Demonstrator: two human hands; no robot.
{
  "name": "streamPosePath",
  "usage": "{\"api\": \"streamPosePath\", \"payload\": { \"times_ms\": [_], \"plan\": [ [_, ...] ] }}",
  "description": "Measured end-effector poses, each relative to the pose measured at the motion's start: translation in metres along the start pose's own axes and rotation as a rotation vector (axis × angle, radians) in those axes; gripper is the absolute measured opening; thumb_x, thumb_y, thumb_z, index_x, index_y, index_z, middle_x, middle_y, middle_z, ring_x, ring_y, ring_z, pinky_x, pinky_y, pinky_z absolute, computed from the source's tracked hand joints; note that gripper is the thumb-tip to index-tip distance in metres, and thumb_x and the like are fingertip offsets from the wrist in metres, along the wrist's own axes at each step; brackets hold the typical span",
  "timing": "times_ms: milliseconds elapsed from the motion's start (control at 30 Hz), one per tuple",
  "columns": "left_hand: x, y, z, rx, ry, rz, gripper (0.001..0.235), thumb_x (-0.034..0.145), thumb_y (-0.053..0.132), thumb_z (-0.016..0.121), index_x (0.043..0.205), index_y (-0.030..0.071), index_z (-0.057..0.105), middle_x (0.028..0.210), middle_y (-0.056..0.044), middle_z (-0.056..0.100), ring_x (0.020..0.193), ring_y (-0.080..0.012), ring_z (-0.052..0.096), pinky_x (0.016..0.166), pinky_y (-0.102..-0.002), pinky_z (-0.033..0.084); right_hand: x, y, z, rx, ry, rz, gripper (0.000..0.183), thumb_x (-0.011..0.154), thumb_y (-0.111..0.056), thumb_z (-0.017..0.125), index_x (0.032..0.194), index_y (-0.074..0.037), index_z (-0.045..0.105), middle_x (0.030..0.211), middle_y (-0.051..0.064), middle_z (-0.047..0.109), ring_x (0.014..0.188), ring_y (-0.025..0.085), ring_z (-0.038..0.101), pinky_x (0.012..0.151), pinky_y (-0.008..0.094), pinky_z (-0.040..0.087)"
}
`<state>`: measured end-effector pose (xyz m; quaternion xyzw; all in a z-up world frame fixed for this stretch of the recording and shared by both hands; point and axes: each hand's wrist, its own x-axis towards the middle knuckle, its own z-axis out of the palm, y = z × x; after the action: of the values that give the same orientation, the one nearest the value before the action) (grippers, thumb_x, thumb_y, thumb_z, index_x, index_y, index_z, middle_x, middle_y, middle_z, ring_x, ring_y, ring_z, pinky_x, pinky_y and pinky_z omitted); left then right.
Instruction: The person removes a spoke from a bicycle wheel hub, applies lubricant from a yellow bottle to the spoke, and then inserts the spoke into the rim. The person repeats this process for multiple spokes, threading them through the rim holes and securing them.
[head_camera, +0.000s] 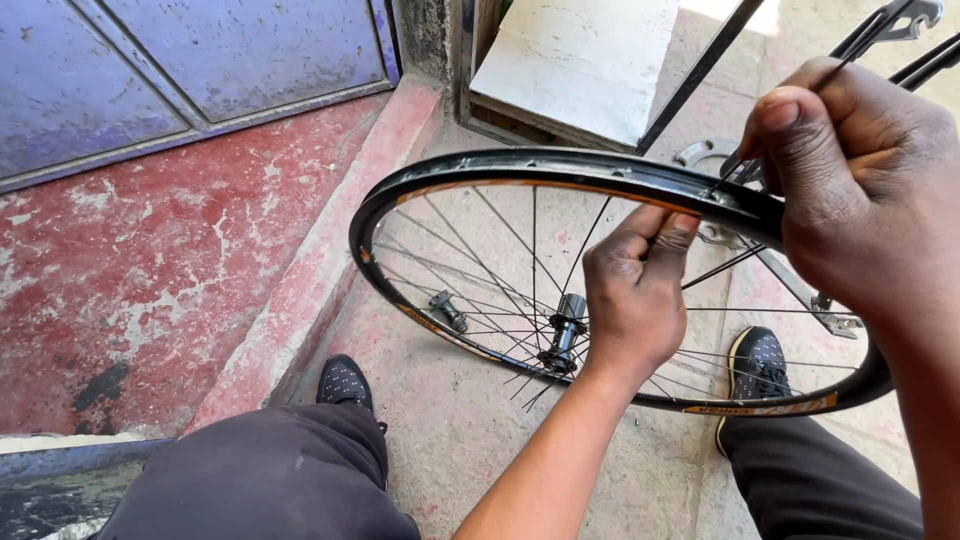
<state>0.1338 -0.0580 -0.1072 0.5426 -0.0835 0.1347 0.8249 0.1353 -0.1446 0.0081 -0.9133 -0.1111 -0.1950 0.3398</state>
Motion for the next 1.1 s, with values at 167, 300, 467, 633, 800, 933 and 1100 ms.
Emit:
{"api": "streamPosePath", "payload": {
  "times_ms": [167,300,467,633,800,933,1100],
  "plan": [
    [0.003,-0.005,-0.005,0.079,0.123,0.001,0.026,0.101,0.031,0.053,0.083,0.013,0.06,0.065,0.008,0.044,0.065,-0.0076,0.035,0.057,-0.03,0.033,0.002,-0.002,0.004,-0.006,-0.003,-0.046,0.039,0.124,-0.02,0.047,0.092,-0.002,0.058,0.071,0.003,0.044,0.066,0.011,0.039,0.061,0.025,0.027],
    [0.001,-0.009,-0.011,-0.292,0.068,-0.008,0.016,0.1,0.026,0.058,0.091,0.014,0.063,0.069,0.009,0.043,0.063,-0.0041,0.032,0.055,-0.022,0.026,0.002,0.002,0.004,0.024,-0.019,-0.051,0.038,0.122,-0.021,0.046,0.092,0.0,0.058,0.071,0.005,0.045,0.063,0.012,0.039,0.057,0.025,0.027],
    [0.002,-0.016,-0.02,-0.534,-0.031,-0.111,0.016,0.092,0.025,0.068,0.096,0.01,0.068,0.069,0.003,0.051,0.058,-0.005,0.038,0.047,-0.019,0.022,0.0,0.011,0.003,0.068,-0.019,-0.052,0.04,0.119,-0.028,0.044,0.094,0.0,0.056,0.072,0.006,0.046,0.064,0.011,0.039,0.057,0.024,0.028],
    [0.004,-0.007,-0.017,-0.654,-0.075,-0.211,0.015,0.087,0.027,0.073,0.087,0.013,0.067,0.06,0.006,0.038,0.054,-0.0049,0.03,0.047,-0.02,0.021,0.001,0.007,0.001,0.128,-0.042,-0.035,0.04,0.117,-0.029,0.043,0.094,0.001,0.056,0.065,0.005,0.041,0.058,0.01,0.033,0.054,0.023,0.024],
    [0.002,-0.018,-0.016,-0.691,-0.085,-0.282,0.019,0.087,0.022,0.074,0.098,0.006,0.071,0.063,0.006,0.036,0.056,-0.0055,0.027,0.048,-0.021,0.018,0.001,0.006,-0.003,0.088,-0.063,-0.044,0.04,0.117,-0.026,0.044,0.09,0.001,0.056,0.064,0.004,0.041,0.058,0.009,0.033,0.053,0.023,0.023],
    [0.0,-0.014,-0.017,-0.678,-0.133,-0.301,0.023,0.088,0.024,0.074,0.1,0.005,0.071,0.063,0.006,0.033,0.057,-0.0061,0.026,0.049,-0.021,0.017,0.003,0.009,-0.009,0.035,-0.083,-0.068,0.036,0.118,-0.014,0.047,0.088,0.002,0.058,0.067,0.006,0.044,0.063,0.012,0.038,0.059,0.024,0.029],
    [-0.004,-0.011,-0.015,-0.671,-0.14,-0.323,0.025,0.087,0.023,0.074,0.102,0.004,0.071,0.065,0.007,0.039,0.057,-0.0055,0.027,0.048,-0.021,0.017,0.004,0.007,-0.018,0.022,-0.15,-0.07,0.033,0.114,-0.013,0.047,0.086,0.002,0.059,0.058,0.004,0.037,0.053,0.01,0.031,0.05,0.023,0.023]
  ]
}}
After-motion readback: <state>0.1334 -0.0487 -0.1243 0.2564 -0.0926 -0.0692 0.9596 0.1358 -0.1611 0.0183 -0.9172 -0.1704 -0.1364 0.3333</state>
